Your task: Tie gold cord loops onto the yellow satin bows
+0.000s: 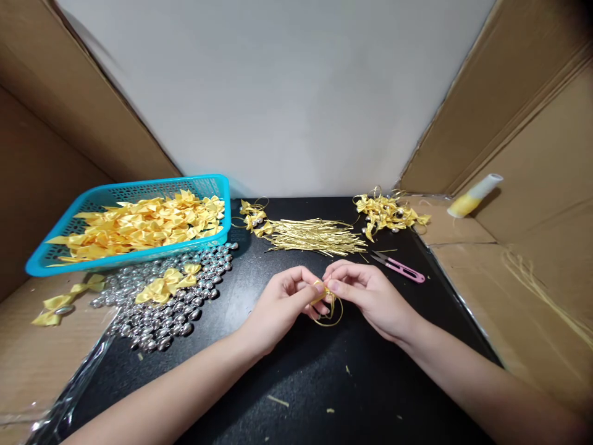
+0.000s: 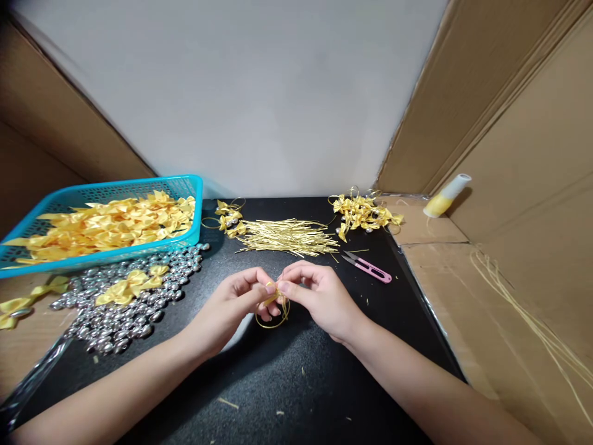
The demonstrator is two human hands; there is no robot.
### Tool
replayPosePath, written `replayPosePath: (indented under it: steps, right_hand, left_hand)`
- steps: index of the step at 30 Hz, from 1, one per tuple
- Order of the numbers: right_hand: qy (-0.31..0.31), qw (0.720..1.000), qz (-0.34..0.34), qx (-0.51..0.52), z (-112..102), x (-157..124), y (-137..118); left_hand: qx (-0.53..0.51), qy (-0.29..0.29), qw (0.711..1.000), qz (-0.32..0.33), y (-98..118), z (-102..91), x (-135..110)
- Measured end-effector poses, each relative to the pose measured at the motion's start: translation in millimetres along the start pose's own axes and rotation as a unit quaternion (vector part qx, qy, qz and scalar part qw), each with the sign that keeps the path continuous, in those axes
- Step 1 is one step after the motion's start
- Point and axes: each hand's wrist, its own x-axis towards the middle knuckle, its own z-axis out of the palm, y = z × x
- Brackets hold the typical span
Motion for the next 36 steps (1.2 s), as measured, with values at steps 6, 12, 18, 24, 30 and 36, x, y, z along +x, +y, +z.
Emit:
replayPosePath:
  steps: [6,12,18,24,30,36]
  right_hand:
    - [-0.007,1.000,0.009,0.016,3.6,-1.4,2.2]
    - [-0.020,0.996,0.053,0.074,3.7,-1.1,6.4]
    - [-0.023,0.994,0.055,0.094,6.9,-2.4,7.3]
    - [0.032,0.992,0.033,0.117,3.8,-1.3,6.6]
    - [0.044,0.988,0.057,0.136,0.2,1.6,5.6]
    - [0.064,0.990,0.034,0.120,-3.3,5.3,1.8]
  left_hand:
    - [0.017,-0.012,0.999,0.028,-4.4,-0.5,-0.1]
    - [0.061,-0.072,0.991,0.097,-7.1,-8.8,1.6]
    - [0.124,-0.087,0.978,0.142,-4.8,-10.0,1.4]
    - [0.146,-0.078,0.971,0.171,-6.8,-7.2,-1.3]
    - [0.155,-0.078,0.969,0.174,-10.4,-9.6,-0.3]
    - [0.158,-0.067,0.972,0.161,-10.8,-7.7,-1.2]
